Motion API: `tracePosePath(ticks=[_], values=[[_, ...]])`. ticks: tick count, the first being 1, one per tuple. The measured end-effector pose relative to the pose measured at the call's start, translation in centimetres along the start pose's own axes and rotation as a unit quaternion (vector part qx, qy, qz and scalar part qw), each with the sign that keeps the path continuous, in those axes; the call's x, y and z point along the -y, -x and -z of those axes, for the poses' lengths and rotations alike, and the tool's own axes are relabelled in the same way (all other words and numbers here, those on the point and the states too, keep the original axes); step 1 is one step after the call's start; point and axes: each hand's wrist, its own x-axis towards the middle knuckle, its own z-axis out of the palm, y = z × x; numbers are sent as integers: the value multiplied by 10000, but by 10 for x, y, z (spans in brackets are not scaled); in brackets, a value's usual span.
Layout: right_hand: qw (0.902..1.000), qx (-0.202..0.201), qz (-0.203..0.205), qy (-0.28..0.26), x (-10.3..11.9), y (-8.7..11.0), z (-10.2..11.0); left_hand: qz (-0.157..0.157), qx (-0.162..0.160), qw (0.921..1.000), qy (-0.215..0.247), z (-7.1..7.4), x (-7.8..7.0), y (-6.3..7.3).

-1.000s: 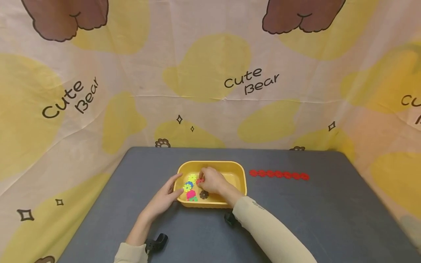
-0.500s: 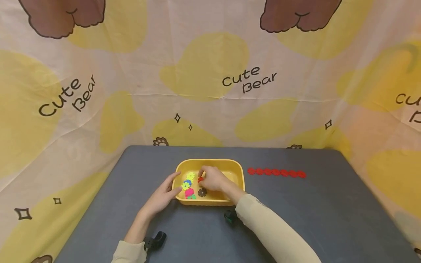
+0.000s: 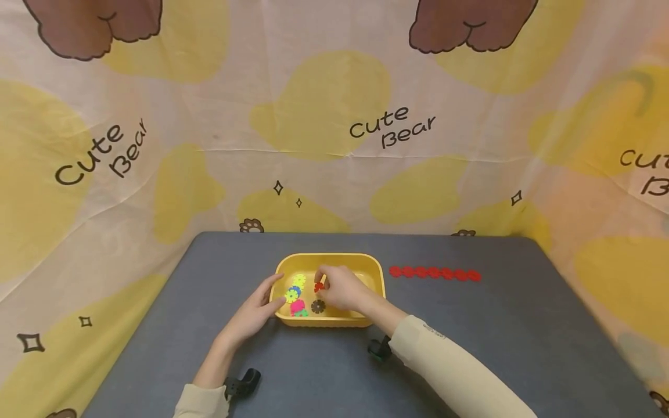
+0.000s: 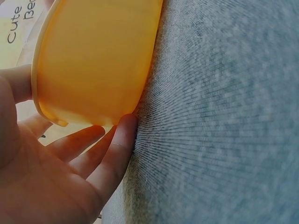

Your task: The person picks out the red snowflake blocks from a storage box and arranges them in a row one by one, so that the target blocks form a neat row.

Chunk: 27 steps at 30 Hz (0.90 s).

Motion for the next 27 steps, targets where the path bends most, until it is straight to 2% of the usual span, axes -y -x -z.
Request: tracePosePath(ticks=[8,14,19,27], values=[[9988,-154,457,107,-3,21,14,-56,5,10000,-37,1,0,1],[9952,-327,867,321,-5,37,20,19,-39,10000,-89,1,-1,1],[9934,-337,1029,370,-8,47,25,77,-55,9999,-92,2,-3,1],[9935,-431,1058,-33,-18,66,38,55,-58,9999,-95,1,-3,1]])
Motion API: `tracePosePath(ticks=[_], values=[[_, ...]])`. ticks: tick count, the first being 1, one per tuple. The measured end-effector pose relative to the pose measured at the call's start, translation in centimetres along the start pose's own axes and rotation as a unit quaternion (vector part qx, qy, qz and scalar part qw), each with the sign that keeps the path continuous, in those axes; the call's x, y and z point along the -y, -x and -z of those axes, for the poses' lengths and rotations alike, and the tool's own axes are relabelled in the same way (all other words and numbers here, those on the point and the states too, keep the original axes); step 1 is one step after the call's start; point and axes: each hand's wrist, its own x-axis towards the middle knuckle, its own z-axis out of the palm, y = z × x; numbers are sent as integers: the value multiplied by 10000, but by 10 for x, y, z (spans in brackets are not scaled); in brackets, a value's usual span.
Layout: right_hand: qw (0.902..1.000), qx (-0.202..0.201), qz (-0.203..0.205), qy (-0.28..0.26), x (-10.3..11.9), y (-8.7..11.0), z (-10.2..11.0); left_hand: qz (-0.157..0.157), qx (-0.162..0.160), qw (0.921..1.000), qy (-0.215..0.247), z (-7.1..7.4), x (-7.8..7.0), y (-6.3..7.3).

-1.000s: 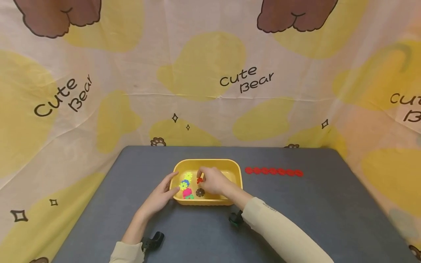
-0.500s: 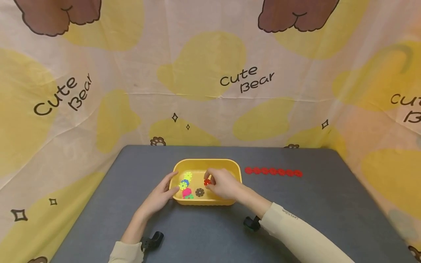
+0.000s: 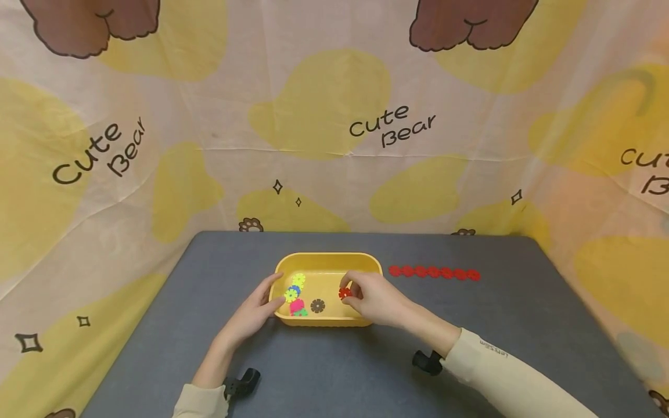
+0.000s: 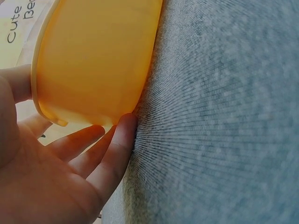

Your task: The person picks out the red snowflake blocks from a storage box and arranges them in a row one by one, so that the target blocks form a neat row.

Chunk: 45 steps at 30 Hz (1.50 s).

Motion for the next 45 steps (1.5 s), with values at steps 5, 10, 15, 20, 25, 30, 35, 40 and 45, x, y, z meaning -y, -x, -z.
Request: tracePosePath(ticks=[5,10,15,20,25,30,35,40,45], values=[[9997,-194,-28,-153,-10,9,12,50,-17,10000,40,0,-1,0],[9988,-412,-73,-270,-25,19,23,77,-12,9999,73,0,0,1],[9964,-552,-392,-511,-41,31,34,77,13,9999,89,-1,1,1],[9917,-703,-757,-763,-57,45,43,49,12,9999,100,-1,1,1],[9871,-913,-1030,-814,-76,62,51,57,16,9999,116,-1,0,1],[9837,-1117,-1243,-668,-91,78,64,70,7,9999,109,-1,-1,1],[9798,-1286,-1465,-453,-109,91,78,98,-4,9999,86,0,-1,1],[9734,-1463,-1743,-283,-127,102,93,87,36,9999,88,0,-1,2],[9670,-1638,-1931,-281,-142,111,105,62,47,9999,70,0,0,1]])
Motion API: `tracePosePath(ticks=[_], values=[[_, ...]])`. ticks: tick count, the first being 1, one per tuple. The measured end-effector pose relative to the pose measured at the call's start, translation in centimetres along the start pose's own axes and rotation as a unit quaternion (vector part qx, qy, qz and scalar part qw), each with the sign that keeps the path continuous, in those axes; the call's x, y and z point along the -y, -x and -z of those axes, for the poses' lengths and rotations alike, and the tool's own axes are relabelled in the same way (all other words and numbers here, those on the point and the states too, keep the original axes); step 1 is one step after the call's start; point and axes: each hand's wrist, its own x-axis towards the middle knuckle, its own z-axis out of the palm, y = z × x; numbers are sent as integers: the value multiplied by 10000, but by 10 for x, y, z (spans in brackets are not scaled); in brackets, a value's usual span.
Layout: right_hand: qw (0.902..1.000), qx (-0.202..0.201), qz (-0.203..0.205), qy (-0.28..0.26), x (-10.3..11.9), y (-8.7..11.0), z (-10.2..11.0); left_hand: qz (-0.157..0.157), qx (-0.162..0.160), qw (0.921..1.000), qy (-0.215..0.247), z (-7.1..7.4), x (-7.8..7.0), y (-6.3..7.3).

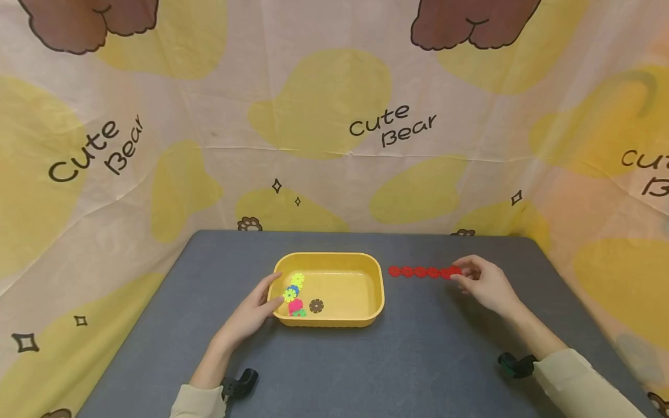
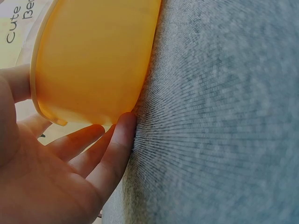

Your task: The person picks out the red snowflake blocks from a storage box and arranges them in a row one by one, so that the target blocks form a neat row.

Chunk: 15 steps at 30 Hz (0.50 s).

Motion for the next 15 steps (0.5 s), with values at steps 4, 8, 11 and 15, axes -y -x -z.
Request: tracePosePath(ticks=[4,8,11,15], values=[[9997,-132,-201,31,-14,-2,9,-18,-16,10000,-9,0,1,0],[9990,-278,-348,2,-29,-5,16,-41,-29,10000,-13,1,2,0],[9985,-316,-456,-26,-40,-6,21,-38,-29,10000,-34,0,2,0],[9976,-321,-613,67,-56,-7,27,-36,-39,10000,-53,0,1,0]])
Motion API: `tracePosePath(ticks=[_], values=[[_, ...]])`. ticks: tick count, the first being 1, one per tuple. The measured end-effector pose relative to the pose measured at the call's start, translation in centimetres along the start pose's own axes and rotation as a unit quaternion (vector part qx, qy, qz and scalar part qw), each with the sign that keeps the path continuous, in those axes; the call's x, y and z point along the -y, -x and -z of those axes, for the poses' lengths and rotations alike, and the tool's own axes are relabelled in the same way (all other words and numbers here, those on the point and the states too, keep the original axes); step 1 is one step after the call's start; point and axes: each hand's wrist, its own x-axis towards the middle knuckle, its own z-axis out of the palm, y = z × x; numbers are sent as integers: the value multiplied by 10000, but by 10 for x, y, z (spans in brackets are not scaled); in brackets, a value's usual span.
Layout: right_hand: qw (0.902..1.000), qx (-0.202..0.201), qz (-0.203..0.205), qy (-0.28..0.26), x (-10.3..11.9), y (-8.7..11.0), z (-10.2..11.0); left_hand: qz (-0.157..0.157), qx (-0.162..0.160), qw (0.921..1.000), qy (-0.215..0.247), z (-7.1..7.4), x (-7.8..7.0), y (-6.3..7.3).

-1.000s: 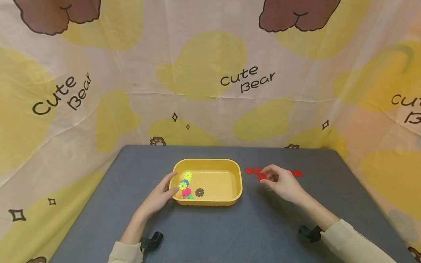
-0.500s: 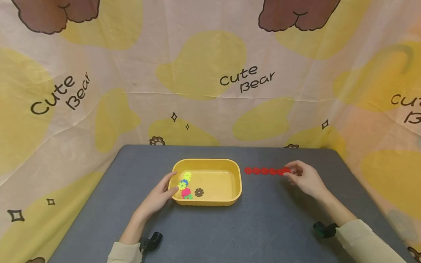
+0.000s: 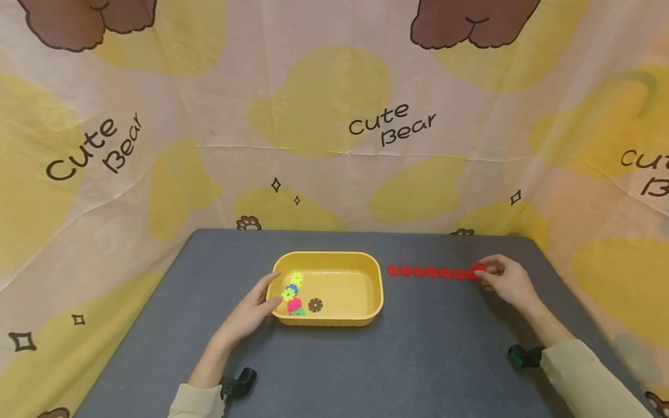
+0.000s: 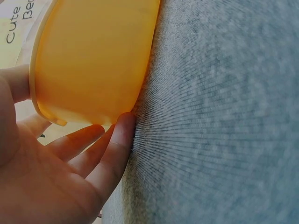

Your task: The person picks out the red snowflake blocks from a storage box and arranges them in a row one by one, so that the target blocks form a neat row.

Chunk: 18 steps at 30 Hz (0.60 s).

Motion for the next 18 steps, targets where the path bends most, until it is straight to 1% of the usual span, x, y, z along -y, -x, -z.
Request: tracePosePath(ticks=[10,15,18], values=[[9994,76,-238,238,-28,-6,8,-16,-11,10000,22,-1,-2,1],[9990,147,-344,262,-33,-7,8,1,-11,10000,13,-1,-1,1],[9986,180,-311,382,-34,-10,8,19,-33,10000,35,-1,0,1]])
